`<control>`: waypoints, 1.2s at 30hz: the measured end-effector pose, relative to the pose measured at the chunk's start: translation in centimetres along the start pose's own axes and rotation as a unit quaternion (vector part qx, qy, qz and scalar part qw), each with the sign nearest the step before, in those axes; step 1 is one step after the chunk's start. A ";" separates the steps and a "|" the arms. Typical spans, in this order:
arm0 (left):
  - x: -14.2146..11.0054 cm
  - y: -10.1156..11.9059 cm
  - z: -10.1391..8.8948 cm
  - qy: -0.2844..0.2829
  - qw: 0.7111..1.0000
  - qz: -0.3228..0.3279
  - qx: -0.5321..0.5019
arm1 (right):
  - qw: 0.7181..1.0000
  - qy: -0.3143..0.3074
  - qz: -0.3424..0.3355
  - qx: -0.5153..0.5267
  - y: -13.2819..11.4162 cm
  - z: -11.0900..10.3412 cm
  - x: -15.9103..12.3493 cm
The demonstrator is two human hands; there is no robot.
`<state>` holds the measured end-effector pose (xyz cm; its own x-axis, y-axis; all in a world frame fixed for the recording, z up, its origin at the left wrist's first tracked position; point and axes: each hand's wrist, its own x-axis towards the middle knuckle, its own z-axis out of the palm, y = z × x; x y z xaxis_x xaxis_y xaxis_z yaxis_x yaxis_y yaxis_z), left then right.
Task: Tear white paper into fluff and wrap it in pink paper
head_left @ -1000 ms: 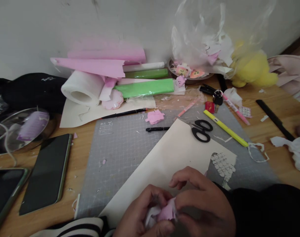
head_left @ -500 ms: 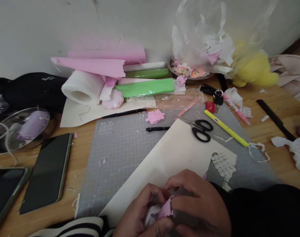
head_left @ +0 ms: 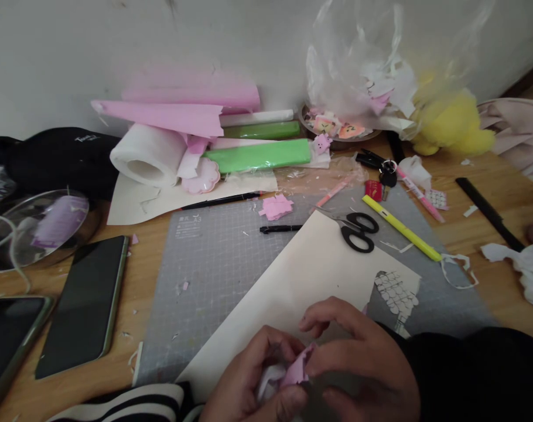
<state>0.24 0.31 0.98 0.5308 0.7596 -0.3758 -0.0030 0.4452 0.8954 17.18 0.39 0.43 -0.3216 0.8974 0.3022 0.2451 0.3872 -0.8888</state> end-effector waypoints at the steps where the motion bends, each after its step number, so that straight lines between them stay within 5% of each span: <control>1: 0.0 0.0 0.0 0.001 1.000 -0.003 0.002 | 1.000 0.000 0.002 0.000 0.1 0.1 0.0; 7: -0.2 -0.1 0.0 -0.004 1.000 -0.006 -0.009 | 1.000 -0.004 0.015 -0.003 0.2 0.2 0.1; 14: -0.3 -0.5 0.0 0.007 1.000 -0.005 -0.013 | 0.989 -0.120 -0.009 -0.090 0.1 -0.2 0.8; 21: -0.2 -0.2 -0.1 -0.003 1.000 0.001 0.014 | 0.999 0.003 0.029 -0.014 -0.2 0.2 0.3; 27: -0.1 -0.2 -0.1 -0.007 0.999 0.013 0.031 | 0.999 -0.031 0.024 -0.025 -0.3 -0.9 0.8; 36: -0.1 -0.4 -0.1 0.005 1.000 0.005 0.009 | 0.996 -0.072 -0.014 -0.053 0.6 0.2 0.2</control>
<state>0.16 0.10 0.63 0.5225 0.7684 -0.3696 0.0077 0.4292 0.9032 17.06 0.79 -0.13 -0.4559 0.8491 0.2669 0.3261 0.4383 -0.8376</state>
